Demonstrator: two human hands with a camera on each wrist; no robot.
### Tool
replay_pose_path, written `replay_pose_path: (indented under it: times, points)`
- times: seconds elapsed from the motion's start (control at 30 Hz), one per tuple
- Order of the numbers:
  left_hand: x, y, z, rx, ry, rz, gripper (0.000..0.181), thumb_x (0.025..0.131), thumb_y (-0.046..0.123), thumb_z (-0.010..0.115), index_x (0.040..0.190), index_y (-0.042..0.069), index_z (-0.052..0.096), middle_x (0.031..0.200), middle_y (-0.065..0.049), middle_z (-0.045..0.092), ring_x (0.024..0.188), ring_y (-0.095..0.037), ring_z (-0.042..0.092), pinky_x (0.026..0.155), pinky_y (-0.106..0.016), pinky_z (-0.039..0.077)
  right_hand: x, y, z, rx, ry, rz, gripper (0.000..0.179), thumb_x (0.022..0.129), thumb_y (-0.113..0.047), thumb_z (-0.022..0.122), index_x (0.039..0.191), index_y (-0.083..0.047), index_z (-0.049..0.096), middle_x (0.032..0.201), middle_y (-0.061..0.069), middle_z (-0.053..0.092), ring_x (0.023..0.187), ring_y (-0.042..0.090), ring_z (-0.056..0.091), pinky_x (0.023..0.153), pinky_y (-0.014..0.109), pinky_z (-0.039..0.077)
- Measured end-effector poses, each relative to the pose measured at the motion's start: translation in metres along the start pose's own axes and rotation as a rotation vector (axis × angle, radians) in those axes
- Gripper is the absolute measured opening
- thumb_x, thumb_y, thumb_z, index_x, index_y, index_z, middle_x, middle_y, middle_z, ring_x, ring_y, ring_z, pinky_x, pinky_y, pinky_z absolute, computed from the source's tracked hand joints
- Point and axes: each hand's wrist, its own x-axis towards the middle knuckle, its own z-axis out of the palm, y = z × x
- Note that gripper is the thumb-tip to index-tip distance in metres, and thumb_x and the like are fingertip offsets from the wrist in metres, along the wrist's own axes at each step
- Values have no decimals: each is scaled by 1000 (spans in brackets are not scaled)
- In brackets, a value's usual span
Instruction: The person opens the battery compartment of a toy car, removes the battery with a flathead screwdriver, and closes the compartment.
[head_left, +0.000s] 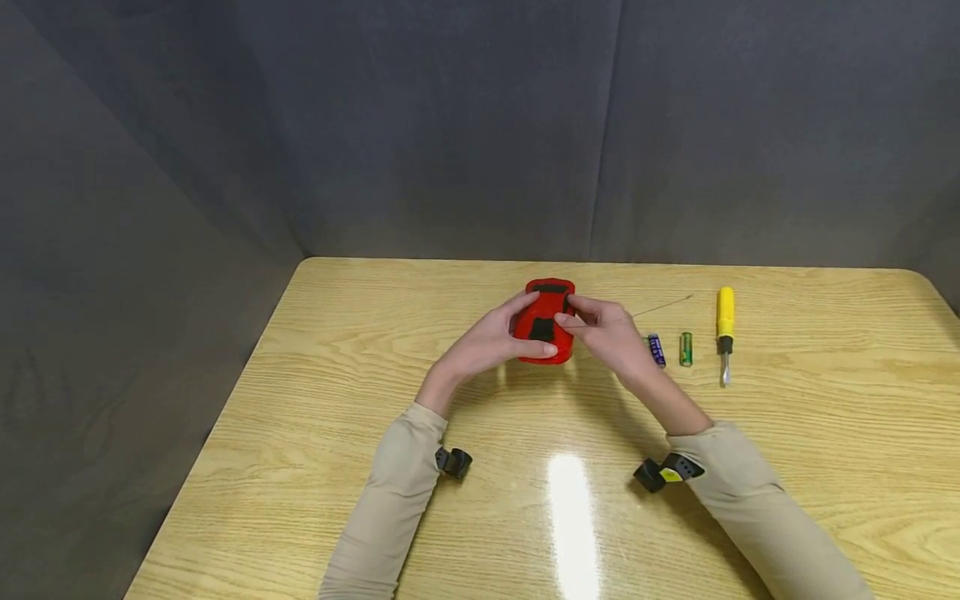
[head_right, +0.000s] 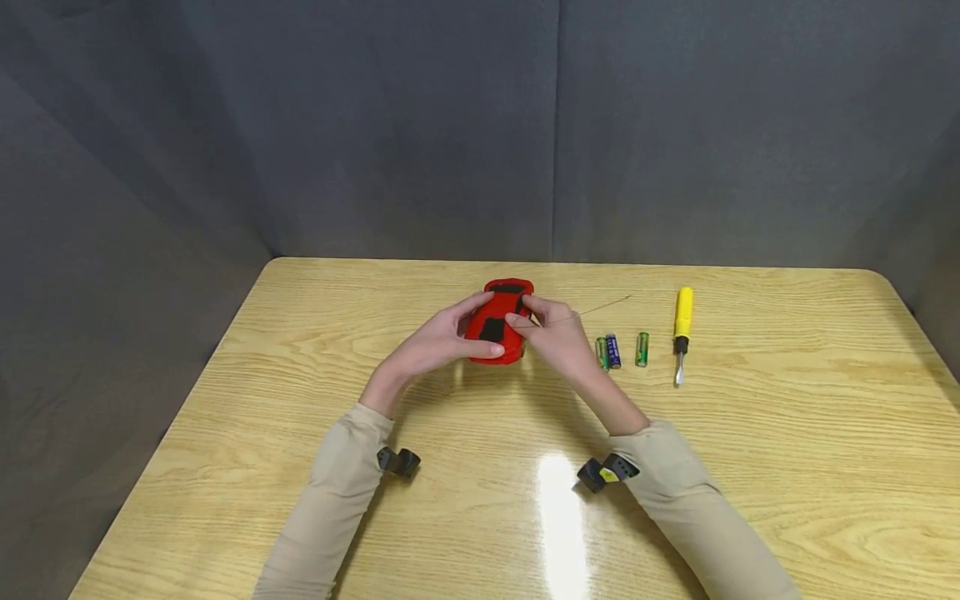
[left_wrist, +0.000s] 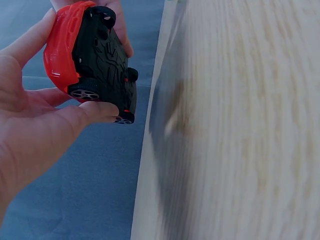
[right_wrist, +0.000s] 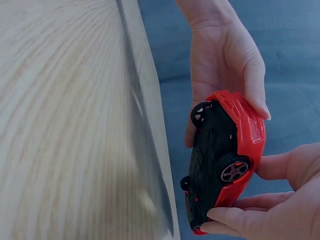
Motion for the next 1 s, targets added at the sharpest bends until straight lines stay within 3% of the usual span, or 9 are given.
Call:
replay_pose_path:
  times: [0.3,0.57,0.83,1.0]
  points:
    - [3,-7,-1,-18,-36,9,86,93,17,76,163,7,27,153,-12,50,128,-26,58,105,-35,51,2,6,3,-68,-10,-10,60,106,-21,60,155,5,38,157,25,42,142,41,43,113,53,43]
    - [3,-9,-2,-9,-59,5,80,92,18,77,160,8,35,144,-8,58,123,-24,60,103,-36,51,4,8,3,-82,-49,-19,59,107,-19,58,155,8,36,158,26,40,143,42,42,113,53,43]
    - [4,-10,-1,-46,-62,-31,89,93,11,75,163,3,22,154,-15,47,136,-28,52,112,-37,46,3,8,3,-119,-55,-13,60,106,-19,60,154,8,37,159,25,37,146,43,37,116,53,39]
    - [4,-11,-1,-5,-54,-31,87,93,9,74,162,0,23,157,-17,43,140,-28,48,114,-37,43,2,7,4,-141,-61,-13,60,105,-16,62,153,10,37,159,27,36,146,44,37,116,53,38]
